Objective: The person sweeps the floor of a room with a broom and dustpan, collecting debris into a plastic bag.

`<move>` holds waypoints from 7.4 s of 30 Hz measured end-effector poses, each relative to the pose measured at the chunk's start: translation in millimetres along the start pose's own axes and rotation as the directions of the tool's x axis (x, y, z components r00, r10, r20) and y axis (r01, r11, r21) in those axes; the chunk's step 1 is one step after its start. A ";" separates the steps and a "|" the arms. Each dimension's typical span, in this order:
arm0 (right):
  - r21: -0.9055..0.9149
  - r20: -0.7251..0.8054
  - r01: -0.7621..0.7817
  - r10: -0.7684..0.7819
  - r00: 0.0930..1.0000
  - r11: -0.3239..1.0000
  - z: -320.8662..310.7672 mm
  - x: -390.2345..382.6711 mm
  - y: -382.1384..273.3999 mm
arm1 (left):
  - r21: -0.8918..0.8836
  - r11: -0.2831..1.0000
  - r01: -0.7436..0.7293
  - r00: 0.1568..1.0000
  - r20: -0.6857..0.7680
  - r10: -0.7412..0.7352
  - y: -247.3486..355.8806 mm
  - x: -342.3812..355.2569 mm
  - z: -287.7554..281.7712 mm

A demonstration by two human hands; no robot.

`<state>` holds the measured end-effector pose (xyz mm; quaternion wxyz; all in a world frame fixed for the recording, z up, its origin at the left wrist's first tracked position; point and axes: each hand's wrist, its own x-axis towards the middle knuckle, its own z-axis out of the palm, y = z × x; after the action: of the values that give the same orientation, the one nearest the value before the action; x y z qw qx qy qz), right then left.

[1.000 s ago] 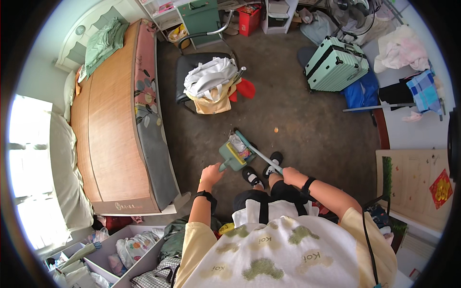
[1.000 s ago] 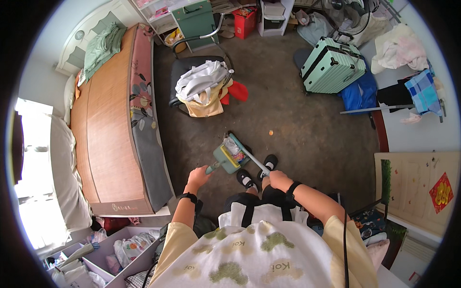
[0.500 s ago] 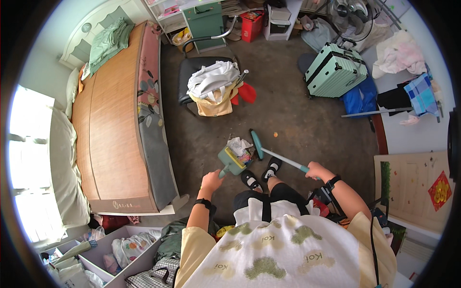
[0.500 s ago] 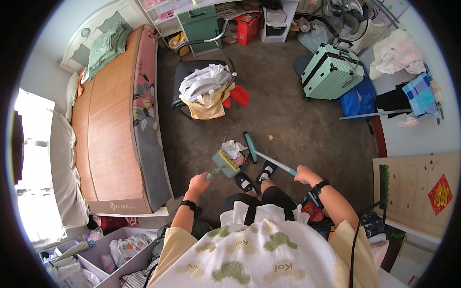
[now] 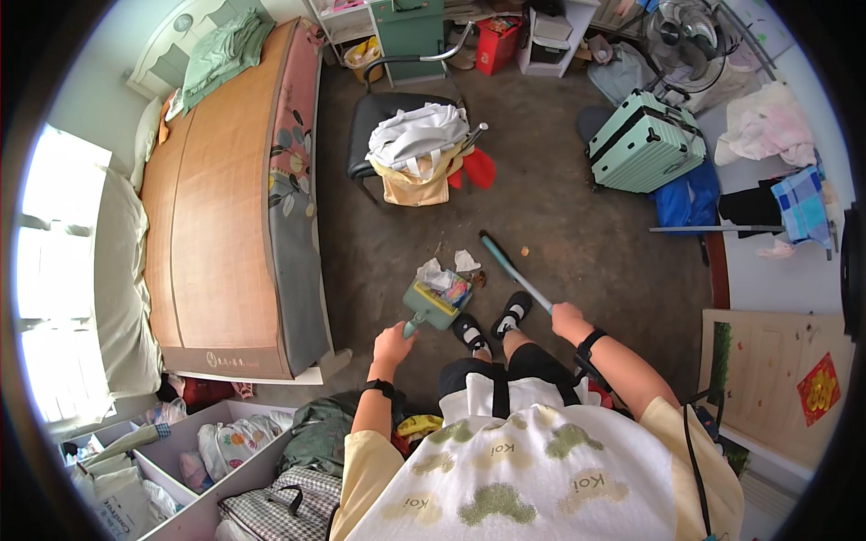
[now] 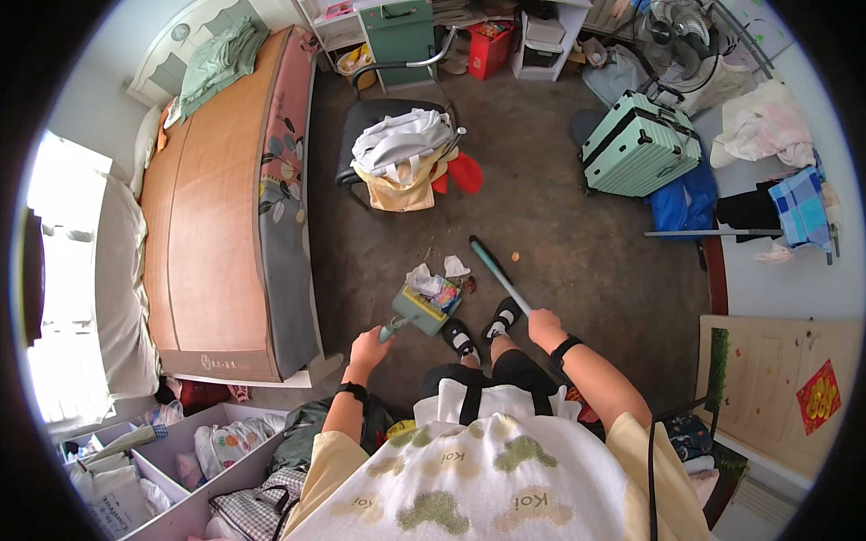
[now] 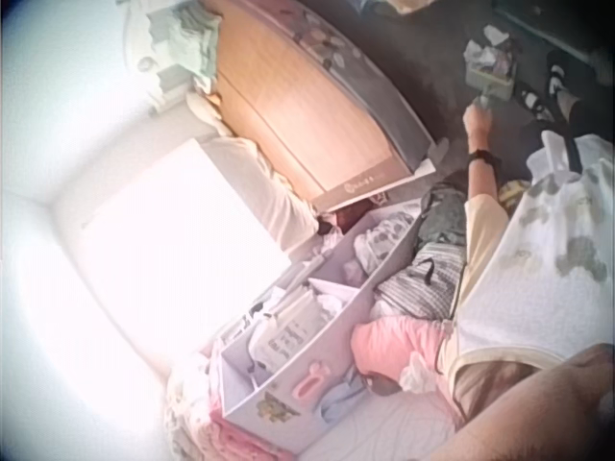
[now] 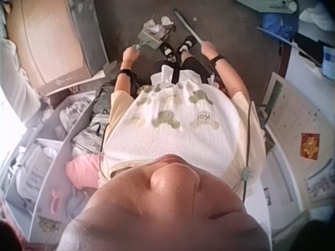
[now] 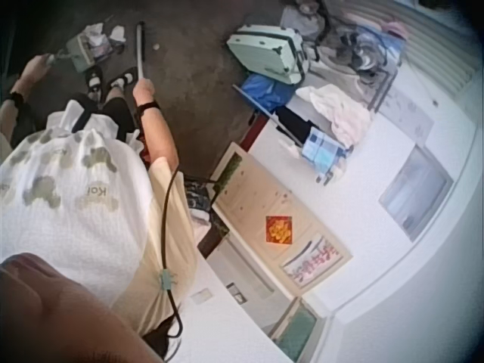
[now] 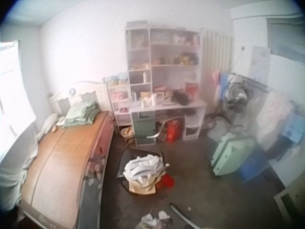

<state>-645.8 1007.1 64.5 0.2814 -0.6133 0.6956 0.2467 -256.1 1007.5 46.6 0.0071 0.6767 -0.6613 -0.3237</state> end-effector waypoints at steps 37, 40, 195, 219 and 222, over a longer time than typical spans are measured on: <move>0.139 0.138 -0.040 0.020 0.990 0.989 -49.3 -12.4 52.1 | -0.034 0.999 0.011 1.000 -0.024 -0.012 13.0 -2.2 5.9; -0.004 0.049 -0.078 0.079 0.996 0.997 -39.9 -11.5 26.2 | -0.030 0.999 0.029 0.999 -0.021 -0.030 11.9 -5.0 7.5; 0.753 0.260 -0.228 0.039 0.965 0.618 -329.0 293.4 425.4 | -0.418 0.901 -0.113 0.927 -0.370 -0.056 447.3 312.6 -59.7; -0.246 -0.225 -0.355 0.303 0.926 0.902 -379.8 484.4 545.3 | -0.488 0.872 -0.025 0.903 -0.386 -0.190 547.0 536.4 -175.2; -0.349 0.095 -0.246 0.295 0.951 0.904 -418.8 468.2 518.2 | -0.458 0.888 -0.045 0.864 -0.464 -0.196 548.9 548.1 -175.6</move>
<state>-1238.9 449.6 40.0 0.1864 -0.5297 0.6999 0.4414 -712.3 372.2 190.6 0.3220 0.7424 -0.5147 -0.2833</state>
